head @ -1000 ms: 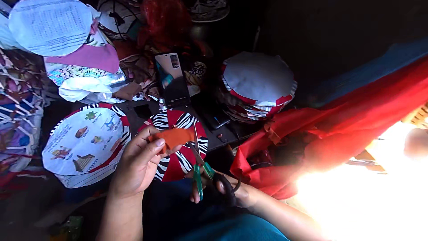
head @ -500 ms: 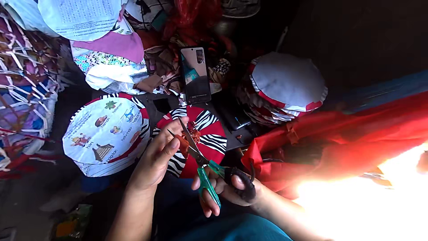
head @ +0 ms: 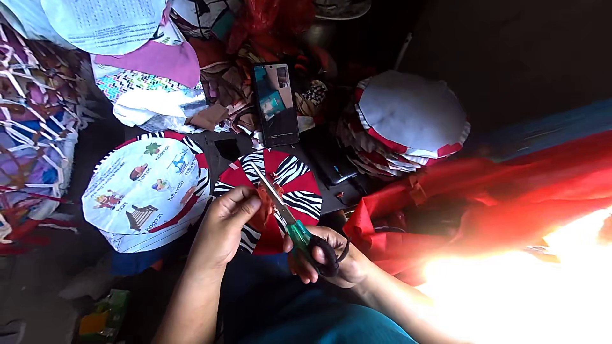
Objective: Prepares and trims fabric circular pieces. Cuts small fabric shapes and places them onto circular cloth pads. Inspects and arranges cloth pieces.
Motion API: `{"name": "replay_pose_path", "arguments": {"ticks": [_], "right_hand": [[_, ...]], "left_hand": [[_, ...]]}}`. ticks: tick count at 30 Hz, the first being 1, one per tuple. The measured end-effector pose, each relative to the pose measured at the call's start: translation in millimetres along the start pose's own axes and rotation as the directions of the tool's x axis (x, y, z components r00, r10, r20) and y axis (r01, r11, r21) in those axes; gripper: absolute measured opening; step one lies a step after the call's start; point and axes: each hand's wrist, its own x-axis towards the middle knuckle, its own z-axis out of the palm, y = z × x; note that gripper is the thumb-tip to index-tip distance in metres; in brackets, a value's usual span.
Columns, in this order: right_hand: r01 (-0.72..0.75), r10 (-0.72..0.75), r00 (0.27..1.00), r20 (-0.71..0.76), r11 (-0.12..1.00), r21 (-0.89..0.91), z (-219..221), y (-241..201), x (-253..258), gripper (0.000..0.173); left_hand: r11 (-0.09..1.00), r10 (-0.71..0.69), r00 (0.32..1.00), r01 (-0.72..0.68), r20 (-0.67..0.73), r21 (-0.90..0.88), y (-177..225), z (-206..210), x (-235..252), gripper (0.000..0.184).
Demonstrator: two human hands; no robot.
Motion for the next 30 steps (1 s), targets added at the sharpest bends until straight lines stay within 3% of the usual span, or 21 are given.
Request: {"name": "replay_pose_path", "arguments": {"ticks": [4, 6, 8, 11, 15, 21, 30], "right_hand": [[-0.016, 0.011, 1.000, -0.017, 0.942, -0.335, -5, -1, -13, 0.056], [-0.096, 0.092, 0.995, -0.028, 0.914, -0.395, -7, 2, -21, 0.074], [-0.153, 0.148, 0.988, -0.049, 0.866, -0.476, -4, 5, -26, 0.080], [-0.185, 0.182, 0.981, -0.069, 0.766, -0.616, -1, 5, -28, 0.073], [-0.098, 0.088, 0.995, -0.051, 0.697, -0.711, -8, 8, -29, 0.074], [0.000, 0.022, 0.999, 0.026, 0.755, -0.656, -13, 17, -30, 0.078], [-0.029, -0.020, 0.997, -0.072, 0.777, -0.629, -9, 28, -29, 0.052]], "left_hand": [[0.989, -0.139, 0.971, 0.127, -0.196, -0.073, 11, 3, 6, 0.026], [0.987, -0.140, 0.964, 0.118, -0.228, -0.105, 13, 3, 7, 0.025], [0.989, -0.115, 0.961, 0.087, -0.253, -0.119, 13, 8, 7, 0.024], [0.993, -0.073, 0.965, 0.047, -0.253, -0.108, 12, 19, 4, 0.023], [0.973, -0.123, 0.969, 0.076, -0.214, -0.216, 16, 34, -1, 0.026], [0.990, -0.073, 0.968, 0.040, -0.240, -0.137, 13, 40, -1, 0.024], [0.994, -0.073, 0.951, 0.044, -0.300, -0.103, 6, 39, -3, 0.029]]}}
